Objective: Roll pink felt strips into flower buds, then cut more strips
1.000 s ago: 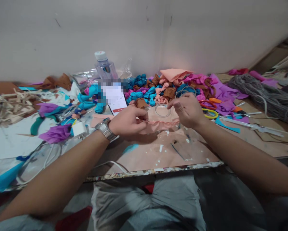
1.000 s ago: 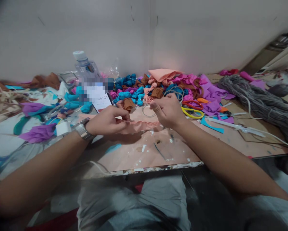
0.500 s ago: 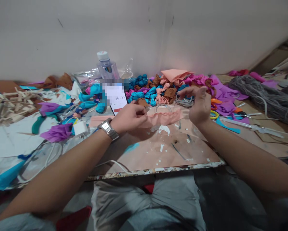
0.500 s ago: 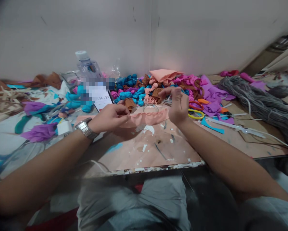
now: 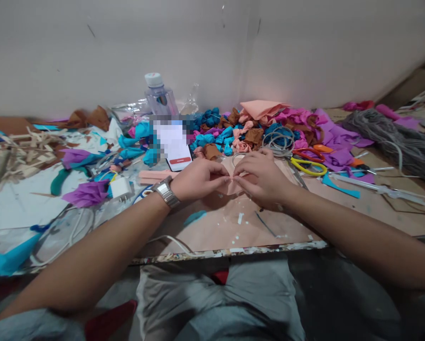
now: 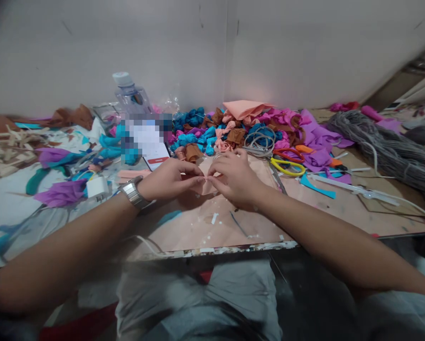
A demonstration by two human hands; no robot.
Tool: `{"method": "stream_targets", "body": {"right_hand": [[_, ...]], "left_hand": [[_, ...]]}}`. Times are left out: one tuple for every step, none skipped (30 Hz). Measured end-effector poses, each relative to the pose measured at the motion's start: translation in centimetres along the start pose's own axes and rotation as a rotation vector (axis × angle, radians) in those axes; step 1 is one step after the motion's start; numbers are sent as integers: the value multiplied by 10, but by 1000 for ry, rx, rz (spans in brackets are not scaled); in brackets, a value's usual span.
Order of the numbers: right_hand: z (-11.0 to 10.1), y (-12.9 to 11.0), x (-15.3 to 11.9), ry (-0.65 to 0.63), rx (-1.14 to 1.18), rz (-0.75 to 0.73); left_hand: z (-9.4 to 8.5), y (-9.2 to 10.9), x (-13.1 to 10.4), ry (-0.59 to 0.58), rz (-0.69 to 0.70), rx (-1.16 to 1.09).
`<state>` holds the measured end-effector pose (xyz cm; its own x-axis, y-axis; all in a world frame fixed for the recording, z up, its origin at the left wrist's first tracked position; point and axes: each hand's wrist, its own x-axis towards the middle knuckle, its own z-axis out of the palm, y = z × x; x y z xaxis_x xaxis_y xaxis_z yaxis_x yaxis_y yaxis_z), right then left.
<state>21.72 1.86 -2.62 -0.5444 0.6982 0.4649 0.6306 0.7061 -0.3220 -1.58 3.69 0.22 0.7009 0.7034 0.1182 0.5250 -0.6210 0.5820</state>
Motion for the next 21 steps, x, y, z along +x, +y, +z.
{"method": "stream_targets", "body": {"right_hand": [[0,0,0,-1,-4,6],[0,0,0,-5,-3,12],[0,0,0,-12,2,16],[0,0,0,-21,8,18],[0,0,0,-29,12,17],[1,-1,0,-36,14,15],[1,-1,0,-39,15,13],[1,-1,0,-37,13,12],[1,-1,0,-37,10,15],[2,-2,0,-37,10,20],[1,-2,0,-38,12,28],[1,-2,1,-40,18,37],[1,-3,1,-43,26,43],[1,-3,1,-47,36,46],[1,-4,1,-49,46,47],[1,-5,1,-49,53,45],[1,-6,1,-49,58,42],[2,-6,1,-47,61,39],[2,-7,0,-45,65,36],[3,-7,0,-42,71,34],[3,-7,0,-38,78,31]], "left_hand": [[0,0,0,3,-3,-9],[0,-1,0,4,-7,-19],[0,-1,0,3,-11,-29],[0,-1,0,0,-14,-38],[0,-1,0,-5,-13,-45],[0,-1,1,-14,-12,-50],[0,0,1,-23,-13,-51],[0,0,1,-36,-18,-48],[-1,0,1,-49,-27,-44],[-2,1,1,-63,-38,-40],[-3,1,1,-75,-48,-40],[-4,1,1,-85,-55,-46],[-5,1,0,-95,-57,-59],[-6,1,0,-103,-56,-76],[-6,1,0,-108,-55,-92],[-6,1,0,-114,-56,-103],[-6,1,0,-121,-60,-107],[-6,1,0,-126,-66,-106],[-6,1,0,-129,-71,-104],[-6,2,-1,-132,-76,-102],[-6,2,-1,-135,-82,-103]]}}
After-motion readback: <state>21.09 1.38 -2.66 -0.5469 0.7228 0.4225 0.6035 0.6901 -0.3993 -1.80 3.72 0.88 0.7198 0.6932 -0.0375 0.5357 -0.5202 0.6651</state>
